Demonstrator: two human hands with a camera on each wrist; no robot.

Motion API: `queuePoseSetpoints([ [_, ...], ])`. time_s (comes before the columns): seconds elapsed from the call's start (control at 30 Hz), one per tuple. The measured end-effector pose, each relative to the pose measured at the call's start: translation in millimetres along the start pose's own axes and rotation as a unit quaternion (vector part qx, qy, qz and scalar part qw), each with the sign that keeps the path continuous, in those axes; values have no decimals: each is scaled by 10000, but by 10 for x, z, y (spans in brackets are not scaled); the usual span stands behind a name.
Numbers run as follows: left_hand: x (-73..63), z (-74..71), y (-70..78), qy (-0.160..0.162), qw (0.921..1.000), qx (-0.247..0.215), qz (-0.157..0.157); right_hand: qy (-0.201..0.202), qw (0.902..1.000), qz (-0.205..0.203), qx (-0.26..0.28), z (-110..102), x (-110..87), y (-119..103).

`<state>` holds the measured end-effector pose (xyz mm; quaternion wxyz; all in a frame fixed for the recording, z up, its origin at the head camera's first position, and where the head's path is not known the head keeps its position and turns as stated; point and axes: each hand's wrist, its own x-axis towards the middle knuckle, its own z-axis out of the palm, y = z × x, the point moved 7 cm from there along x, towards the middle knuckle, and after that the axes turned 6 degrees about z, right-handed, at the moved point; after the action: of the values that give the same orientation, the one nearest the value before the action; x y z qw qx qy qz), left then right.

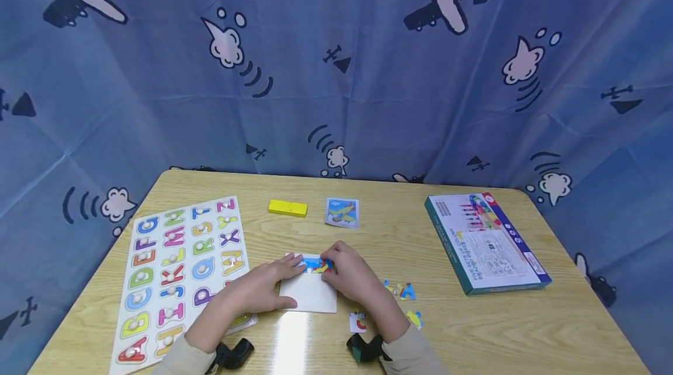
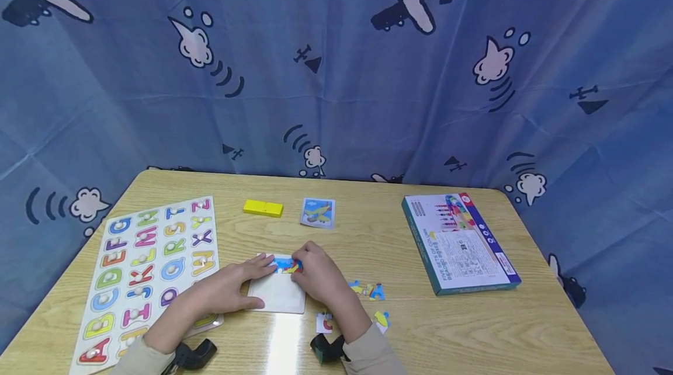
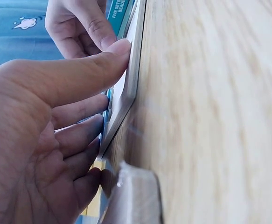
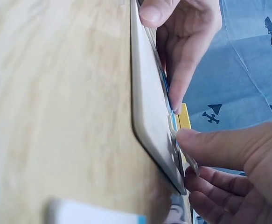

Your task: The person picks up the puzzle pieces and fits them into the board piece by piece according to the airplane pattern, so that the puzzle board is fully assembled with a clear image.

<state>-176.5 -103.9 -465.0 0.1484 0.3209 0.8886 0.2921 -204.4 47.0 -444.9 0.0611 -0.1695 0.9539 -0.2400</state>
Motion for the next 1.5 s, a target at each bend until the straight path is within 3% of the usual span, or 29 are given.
queuePoseSetpoints([
  [0.47, -6, 12, 3, 35, 9999, 50, 89, 99, 9995, -218, -201, 61, -9, -20],
  [0.67, -6, 21, -13, 53, 9998, 112, 143, 74, 9998, -128, -151, 89, -11, 2],
  [1.07, -216, -35, -110, 58, 9998, 18, -186, 49, 9995, -306, -52, 58, -30, 9],
  [1.2, -220, -37, -106, 81, 9998, -1, -159, -215, 9989, -297, 301, -7, -61, 76],
  [1.37, -209, -43, -107, 113, 9999, -11, -119, -443, 9930, 22, 1092, -169, -139, 269],
  [1.5, -219, -48, -114, 159, 9998, -49, -84, -469, 9910, 68, 1255, -282, -219, 373],
])
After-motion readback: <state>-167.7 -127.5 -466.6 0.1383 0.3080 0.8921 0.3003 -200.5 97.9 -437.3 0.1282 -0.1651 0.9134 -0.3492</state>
